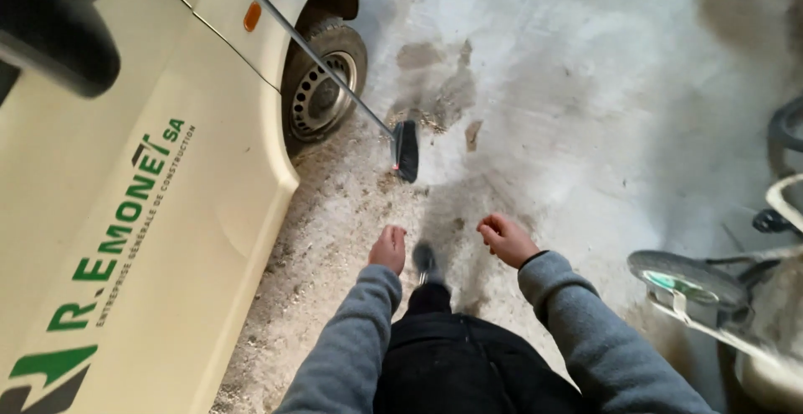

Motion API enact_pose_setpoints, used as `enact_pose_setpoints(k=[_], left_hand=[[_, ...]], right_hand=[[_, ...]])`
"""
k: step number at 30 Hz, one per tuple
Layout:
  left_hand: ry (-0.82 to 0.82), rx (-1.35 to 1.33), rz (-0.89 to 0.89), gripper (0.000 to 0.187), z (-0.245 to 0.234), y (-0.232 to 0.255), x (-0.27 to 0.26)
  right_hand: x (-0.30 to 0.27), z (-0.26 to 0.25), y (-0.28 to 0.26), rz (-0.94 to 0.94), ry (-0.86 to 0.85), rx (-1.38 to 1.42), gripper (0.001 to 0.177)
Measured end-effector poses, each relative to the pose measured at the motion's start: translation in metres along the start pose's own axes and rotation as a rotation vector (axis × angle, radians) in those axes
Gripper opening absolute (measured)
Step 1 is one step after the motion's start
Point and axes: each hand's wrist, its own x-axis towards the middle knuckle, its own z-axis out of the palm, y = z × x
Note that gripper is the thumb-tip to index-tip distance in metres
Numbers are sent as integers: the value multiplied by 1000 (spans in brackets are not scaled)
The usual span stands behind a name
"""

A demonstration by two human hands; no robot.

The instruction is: The person sweeps a concrete floor in a garage using a push broom. They gather dust and debris into a pile near a parked white van, a wheelbarrow, and stacked metal frames.

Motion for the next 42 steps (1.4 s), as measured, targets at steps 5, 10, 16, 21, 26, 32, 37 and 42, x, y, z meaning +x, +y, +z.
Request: enact_pose_setpoints(k=[5,10,16,21,26,32,37,42], left_hand=[[145,13,73,34,-14,33,119],[230,2,108,30,-46,41,270],[410,-125,-62,27,-139,35,429],[695,-153,-377,46,-220,55,517],[923,-503,-375,82,-273,33,599],[931,-475,-424,39,-276,54,646],[1016,-135,-363,78,-186,156,634],[735,-298,36,43,-109,287,661]], right_hand=[[101,-16,-25,-18,-23,12,25],[221,-53,-50,66,-88,-53,30],[353,-89,-120,138,-100,-90,28],[417,-105,-178,76,-96,-54,26],[453,-125,-202,108,-118,-67,25],[489,-151,-201,119,-122,-100,21],[520,-167,-228,53,-129,-26,23],[538,-219,-308,-792,78,-302,15]])
